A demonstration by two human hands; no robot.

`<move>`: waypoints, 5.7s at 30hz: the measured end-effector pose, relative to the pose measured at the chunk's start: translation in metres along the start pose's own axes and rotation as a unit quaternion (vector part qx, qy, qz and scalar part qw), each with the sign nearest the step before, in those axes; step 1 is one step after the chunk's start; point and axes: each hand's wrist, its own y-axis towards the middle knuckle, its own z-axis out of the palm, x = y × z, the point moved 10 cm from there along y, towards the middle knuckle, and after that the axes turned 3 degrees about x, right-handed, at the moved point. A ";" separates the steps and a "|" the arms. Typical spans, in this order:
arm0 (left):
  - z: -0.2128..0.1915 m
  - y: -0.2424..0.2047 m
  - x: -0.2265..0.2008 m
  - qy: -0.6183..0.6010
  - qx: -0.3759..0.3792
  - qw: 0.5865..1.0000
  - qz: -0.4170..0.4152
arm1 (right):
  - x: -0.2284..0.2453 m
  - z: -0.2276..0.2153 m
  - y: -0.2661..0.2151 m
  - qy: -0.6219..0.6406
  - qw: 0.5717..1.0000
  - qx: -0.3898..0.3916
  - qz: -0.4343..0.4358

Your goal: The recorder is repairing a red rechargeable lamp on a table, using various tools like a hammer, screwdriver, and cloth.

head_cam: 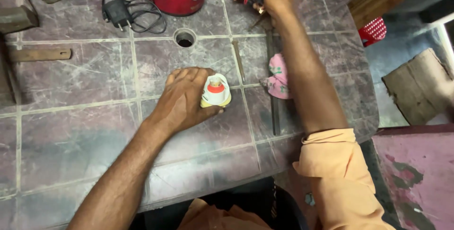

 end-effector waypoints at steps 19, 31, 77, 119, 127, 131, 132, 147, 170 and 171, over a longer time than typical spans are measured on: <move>-0.005 -0.001 -0.005 0.001 -0.011 1.000 0.017 | 0.050 0.072 -0.022 -0.449 0.874 0.118 -0.145; -0.004 0.000 -0.006 -0.002 -0.007 1.000 0.019 | -0.012 -0.015 -0.006 -0.436 0.874 0.184 -0.109; -0.003 -0.002 -0.006 0.002 -0.014 1.000 0.016 | -0.040 -0.055 -0.004 -0.228 0.962 -0.027 -0.150; 0.006 -0.010 0.049 0.176 0.044 0.981 -0.072 | 0.094 0.018 -0.188 -0.342 0.894 0.137 -0.255; 0.012 -0.011 0.054 0.172 0.077 0.976 -0.108 | 0.088 0.035 -0.187 -0.267 0.922 0.203 -0.192; 0.009 -0.009 0.041 0.159 0.066 0.980 -0.101 | 0.104 0.028 -0.204 -0.273 0.911 0.200 -0.236; 0.007 -0.007 0.032 0.135 0.042 0.987 -0.076 | 0.123 0.027 -0.217 -0.279 0.883 0.158 -0.344; 0.034 0.005 0.038 -0.399 -0.045 0.914 -0.054 | 0.174 0.054 -0.282 -0.274 0.813 0.189 -0.478; 0.034 0.007 0.049 -0.398 -0.051 0.912 -0.087 | 0.172 0.005 -0.261 -0.113 0.859 0.063 -0.496; 0.035 0.007 0.049 -0.409 -0.051 0.908 -0.079 | 0.174 0.015 -0.262 -0.148 0.850 0.098 -0.496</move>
